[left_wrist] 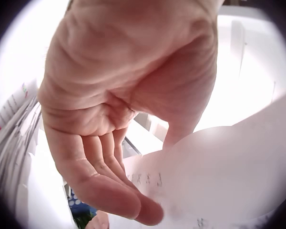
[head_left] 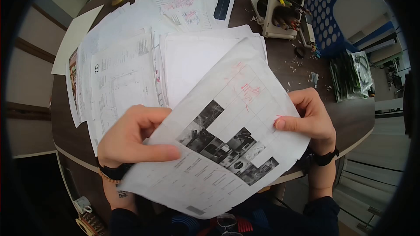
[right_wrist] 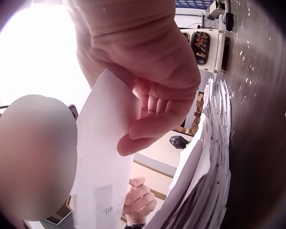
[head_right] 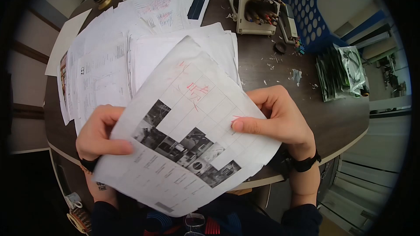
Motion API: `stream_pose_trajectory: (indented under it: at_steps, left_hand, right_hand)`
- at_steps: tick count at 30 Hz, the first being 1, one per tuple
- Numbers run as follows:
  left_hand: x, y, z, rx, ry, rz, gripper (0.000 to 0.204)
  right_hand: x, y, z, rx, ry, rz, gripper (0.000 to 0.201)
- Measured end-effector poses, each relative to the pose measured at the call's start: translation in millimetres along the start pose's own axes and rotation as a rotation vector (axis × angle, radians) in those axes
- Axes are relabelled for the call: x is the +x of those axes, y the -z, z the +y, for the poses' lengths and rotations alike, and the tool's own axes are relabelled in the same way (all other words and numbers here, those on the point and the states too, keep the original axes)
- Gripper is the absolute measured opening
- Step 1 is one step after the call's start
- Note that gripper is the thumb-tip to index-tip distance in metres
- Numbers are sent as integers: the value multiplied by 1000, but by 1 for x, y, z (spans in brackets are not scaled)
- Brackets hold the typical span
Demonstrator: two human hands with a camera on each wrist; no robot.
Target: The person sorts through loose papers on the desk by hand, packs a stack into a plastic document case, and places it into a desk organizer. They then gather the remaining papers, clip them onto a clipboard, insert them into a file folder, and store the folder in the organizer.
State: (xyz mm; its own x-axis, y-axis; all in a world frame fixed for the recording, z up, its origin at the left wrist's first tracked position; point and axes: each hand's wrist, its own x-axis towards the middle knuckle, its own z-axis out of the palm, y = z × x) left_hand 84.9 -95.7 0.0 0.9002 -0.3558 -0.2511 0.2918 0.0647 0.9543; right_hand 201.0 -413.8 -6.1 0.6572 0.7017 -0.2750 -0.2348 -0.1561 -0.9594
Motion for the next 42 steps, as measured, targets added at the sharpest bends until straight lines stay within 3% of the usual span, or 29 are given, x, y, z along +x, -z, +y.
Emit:
stream_pose_trajectory:
  at_steps: [4, 7, 8, 10, 13, 19, 21, 27, 28, 29, 31, 33, 37, 42]
  left_hand:
    - [10, -11, -1, 187, 120, 196, 23]
    - [19, -7, -13, 101, 46, 360, 23]
    - [21, -9, -12, 106, -5, 407, 25]
    - [24, -9, -19, 77, -37, 437, 27]
    - [28, -9, -30, 83, -78, 457, 37]
    - [17, 2, -14, 86, 97, 401, 42]
    - [19, 4, -18, 167, -92, 631, 42]
    - [15, 2, -3, 247, -351, 885, 29]
    - [4, -3, 6, 236, -353, 866, 15]
    - [-8, -6, 13, 237, -351, 867, 15]
    - [-32, -12, 22, 931, -346, 743, 17]
    - [-50, -23, 28, 1217, -329, 622, 36]
    - [-67, -39, 2, 1310, -54, 492, 51]
    - [-71, -44, -40, 1261, -26, 560, 50]
  right_hand:
    - [8, 7, 15, 282, 181, 70, 33]
    - [12, -6, 2, 425, 283, 278, 43]
    - [12, -3, 4, 428, 290, 268, 43]
    - [12, 4, 10, 238, 201, 149, 51]
    - [8, -18, 6, 31, 80, 191, 56]
    - [8, -10, 14, -93, 68, 179, 53]
    - [9, -10, 12, -105, 42, 189, 52]
    - [14, -10, 23, -136, 135, 215, 48]
    - [14, -9, 23, -187, 154, 237, 47]
    - [14, -8, 24, -238, 168, 258, 46]
    - [13, -8, 28, -274, 173, 280, 47]
    - [17, -8, 29, -314, 191, 281, 47]
    - [17, -6, 32, -429, 234, 346, 54]
    - [17, -8, 24, -433, 327, 476, 50]
